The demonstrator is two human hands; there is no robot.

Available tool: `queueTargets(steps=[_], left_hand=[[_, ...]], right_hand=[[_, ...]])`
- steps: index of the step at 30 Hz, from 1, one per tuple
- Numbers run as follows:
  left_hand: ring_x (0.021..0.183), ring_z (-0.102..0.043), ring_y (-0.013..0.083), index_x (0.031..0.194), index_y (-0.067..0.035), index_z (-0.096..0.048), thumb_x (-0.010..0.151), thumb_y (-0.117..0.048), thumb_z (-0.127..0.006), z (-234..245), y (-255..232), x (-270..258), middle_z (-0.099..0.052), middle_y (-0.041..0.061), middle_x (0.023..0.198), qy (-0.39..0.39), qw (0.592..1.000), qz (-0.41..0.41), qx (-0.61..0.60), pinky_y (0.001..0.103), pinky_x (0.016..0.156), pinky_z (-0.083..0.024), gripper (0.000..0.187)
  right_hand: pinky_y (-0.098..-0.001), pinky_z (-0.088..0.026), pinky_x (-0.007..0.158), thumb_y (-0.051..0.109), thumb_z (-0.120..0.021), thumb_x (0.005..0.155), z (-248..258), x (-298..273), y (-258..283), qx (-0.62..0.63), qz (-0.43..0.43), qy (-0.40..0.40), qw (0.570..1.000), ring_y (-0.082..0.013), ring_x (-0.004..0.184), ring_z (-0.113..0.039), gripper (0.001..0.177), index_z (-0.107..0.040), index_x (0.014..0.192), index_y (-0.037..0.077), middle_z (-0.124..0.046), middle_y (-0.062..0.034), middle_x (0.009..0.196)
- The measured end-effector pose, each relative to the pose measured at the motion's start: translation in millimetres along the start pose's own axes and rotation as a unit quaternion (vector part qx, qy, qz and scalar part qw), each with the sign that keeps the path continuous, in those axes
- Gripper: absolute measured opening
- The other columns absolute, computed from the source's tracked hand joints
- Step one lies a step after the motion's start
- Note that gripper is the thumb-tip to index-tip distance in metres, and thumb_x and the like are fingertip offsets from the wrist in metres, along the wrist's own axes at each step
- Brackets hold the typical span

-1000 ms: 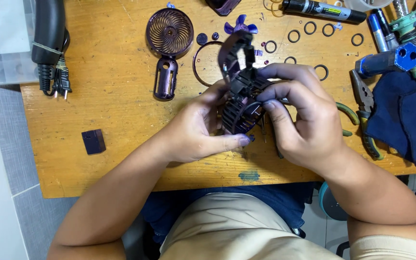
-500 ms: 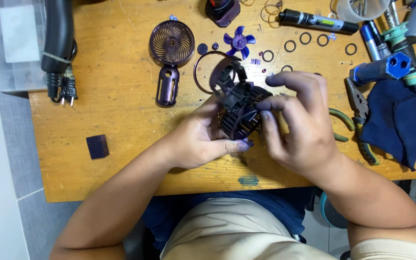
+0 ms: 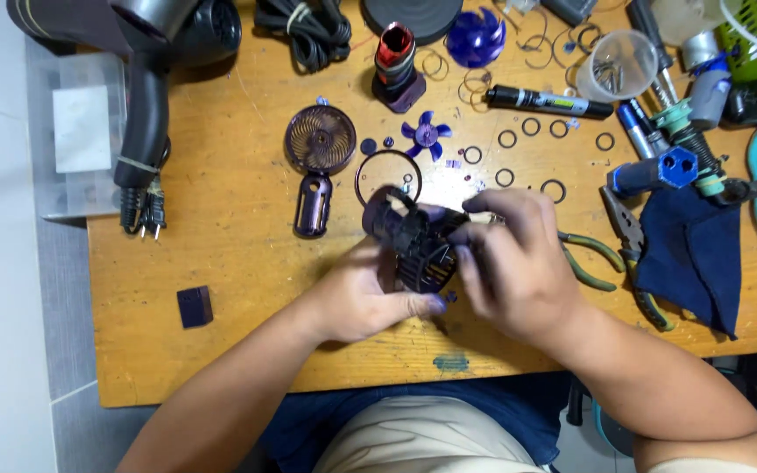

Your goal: Repairing a handheld fan by assembling the motor and housing components using a screwdriver

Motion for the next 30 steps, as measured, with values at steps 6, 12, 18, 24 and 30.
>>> queueTargets(steps=[6,12,18,24,30], left_hand=[[0.159,-0.054,0.0383,0.168,-0.001,-0.045,0.098,-0.034,-0.089,-2,-15,3,-0.054,0.024,0.167,-0.007,0.998,-0.043,0.045,0.049,0.137,-0.042,0.089],[0.146,-0.063,0.0358,0.171,-0.002,-0.041,0.096,-0.022,-0.093,-3,-11,5,-0.061,0.026,0.158,-0.064,0.993,-0.049,-0.088,0.05,0.125,-0.055,0.093],[0.134,-0.072,0.0334,0.173,-0.003,-0.037,0.093,-0.01,-0.096,3,-3,8,-0.068,0.028,0.149,-0.125,0.968,-0.047,-0.211,0.051,0.114,-0.068,0.1],[0.134,-0.073,0.0319,0.165,-0.01,-0.033,0.089,0.001,-0.096,-7,27,8,-0.069,0.02,0.147,-0.087,0.947,-0.003,-0.308,0.05,0.112,-0.069,0.1],[0.139,-0.069,0.0439,0.171,0.0,-0.037,0.099,-0.013,-0.09,1,5,9,-0.063,0.031,0.154,-0.095,0.972,-0.018,-0.215,0.052,0.114,-0.069,0.09]], right_hand=[[-0.0547,-0.061,0.094,0.014,-0.069,0.108,-14,-8,-9,-0.064,0.069,-0.117,0.989,-0.0444,0.106,-0.069,0.011,-0.075,0.112,0.006,-0.068,-0.0192,0.118],[-0.0585,-0.062,0.092,0.01,-0.067,0.104,-7,-17,-11,-0.034,0.081,-0.132,0.987,-0.0434,0.102,-0.071,0.01,-0.072,0.113,0.007,-0.068,-0.0178,0.115],[-0.0501,-0.066,0.074,0.001,-0.071,0.101,-4,-8,-6,0.149,-0.013,-0.118,0.982,-0.041,0.08,-0.08,0.012,-0.08,0.109,0.002,-0.081,-0.017,0.099],[-0.0476,-0.064,0.075,-0.011,-0.066,0.102,-12,-5,-12,0.22,-0.053,-0.125,0.966,-0.0397,0.077,-0.076,0.015,-0.075,0.108,0.0,-0.076,-0.0184,0.092],[-0.0447,-0.065,0.077,-0.001,-0.065,0.105,4,12,0,0.279,-0.071,-0.103,0.952,-0.0359,0.078,-0.076,0.014,-0.079,0.102,0.0,-0.077,-0.018,0.093]])
Point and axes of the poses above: each hand's wrist, its own x-axis towards the middle knuckle, its own z-axis out of the back of the hand, y = z × x, the point moved 2 cm from there along x, towards the middle knuckle
